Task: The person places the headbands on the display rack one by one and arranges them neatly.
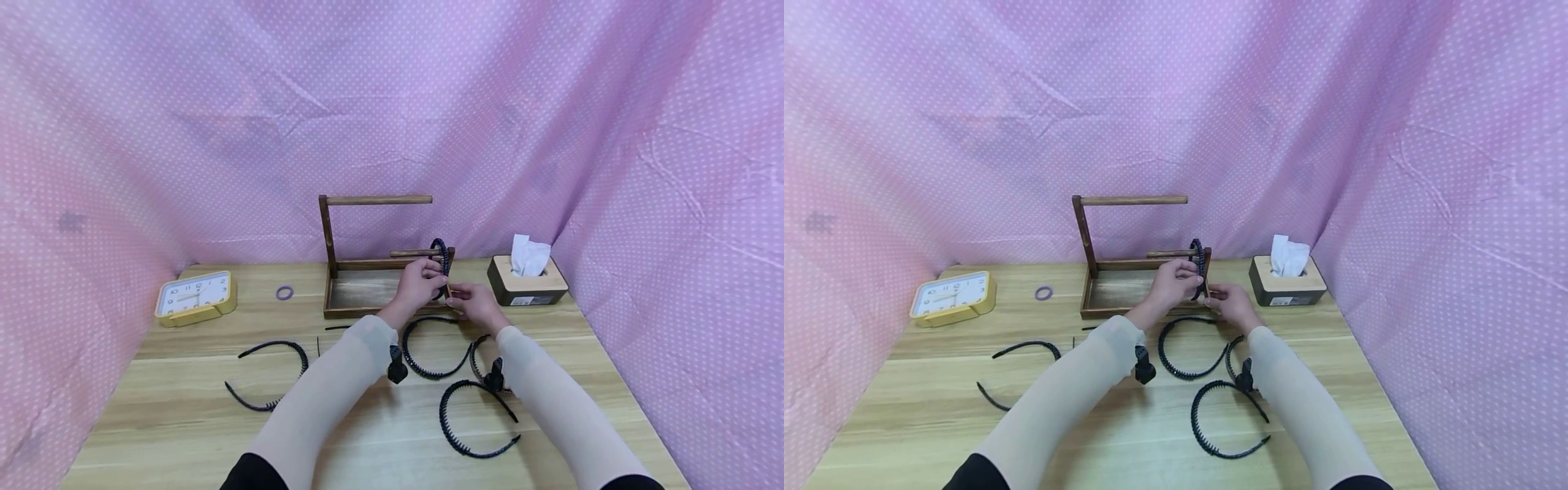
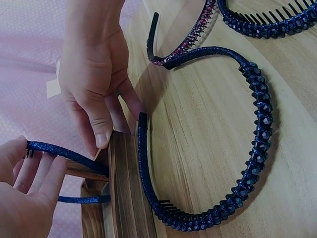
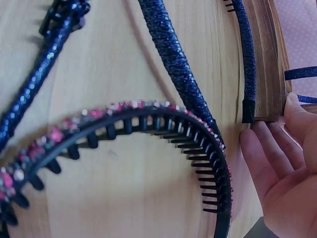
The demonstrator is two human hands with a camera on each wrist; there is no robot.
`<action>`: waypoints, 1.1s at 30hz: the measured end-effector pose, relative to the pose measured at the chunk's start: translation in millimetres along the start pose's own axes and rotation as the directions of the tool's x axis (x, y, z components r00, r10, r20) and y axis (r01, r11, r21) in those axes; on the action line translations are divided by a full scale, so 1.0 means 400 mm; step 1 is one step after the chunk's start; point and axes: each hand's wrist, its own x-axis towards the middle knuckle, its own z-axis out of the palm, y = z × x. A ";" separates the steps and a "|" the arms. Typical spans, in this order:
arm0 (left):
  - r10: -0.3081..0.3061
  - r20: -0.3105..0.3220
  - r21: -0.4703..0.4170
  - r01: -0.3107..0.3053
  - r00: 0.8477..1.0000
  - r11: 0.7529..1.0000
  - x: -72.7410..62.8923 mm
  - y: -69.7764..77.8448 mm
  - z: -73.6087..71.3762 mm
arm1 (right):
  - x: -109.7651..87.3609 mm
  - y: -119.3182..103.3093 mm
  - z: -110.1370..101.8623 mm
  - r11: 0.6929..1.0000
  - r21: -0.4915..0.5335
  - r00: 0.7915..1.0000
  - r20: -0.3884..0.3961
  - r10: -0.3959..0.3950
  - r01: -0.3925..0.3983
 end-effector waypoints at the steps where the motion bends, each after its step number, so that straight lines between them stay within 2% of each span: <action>1: 0.000 0.000 -0.004 0.000 1.000 1.000 0.000 0.000 0.000 | -0.001 -0.001 0.000 1.000 0.000 1.000 0.001 -0.001 0.001; 5: -0.003 -0.002 -0.008 0.003 1.000 1.000 -0.005 0.001 -0.009 | -0.001 -0.001 0.003 1.000 0.003 1.000 -0.001 0.003 -0.003; 8: 0.004 -0.025 0.035 -0.003 1.000 0.999 -0.016 0.001 -0.025 | -0.001 -0.001 0.005 1.000 -0.005 1.000 0.005 -0.011 0.011; 12: 0.039 -0.046 0.125 -0.033 0.998 0.992 -0.048 0.013 -0.062 | -0.003 0.000 0.004 1.000 0.015 1.000 0.014 -0.022 0.022; 15: 0.049 -0.027 0.141 -0.045 0.998 0.989 -0.079 0.037 -0.100 | -0.008 -0.001 0.000 0.999 0.039 1.000 0.016 -0.016 0.015; 19: 0.070 0.013 0.146 -0.071 0.997 0.987 -0.116 0.065 -0.174 | -0.008 0.000 -0.005 0.999 0.043 1.000 0.023 -0.016 0.015; 22: 0.114 0.033 0.201 -0.118 0.993 0.973 -0.148 0.073 -0.245 | 0.000 0.001 -0.005 0.999 0.037 0.999 0.026 -0.021 0.020; 28: 0.186 0.044 0.372 -0.189 0.982 0.909 -0.236 0.070 -0.392 | 0.014 0.004 -0.002 0.999 0.046 1.000 0.022 -0.012 0.011; 33: 0.166 0.084 0.479 -0.186 0.982 0.858 -0.310 0.048 -0.492 | 0.020 0.003 -0.002 0.998 0.068 1.000 0.027 -0.006 0.004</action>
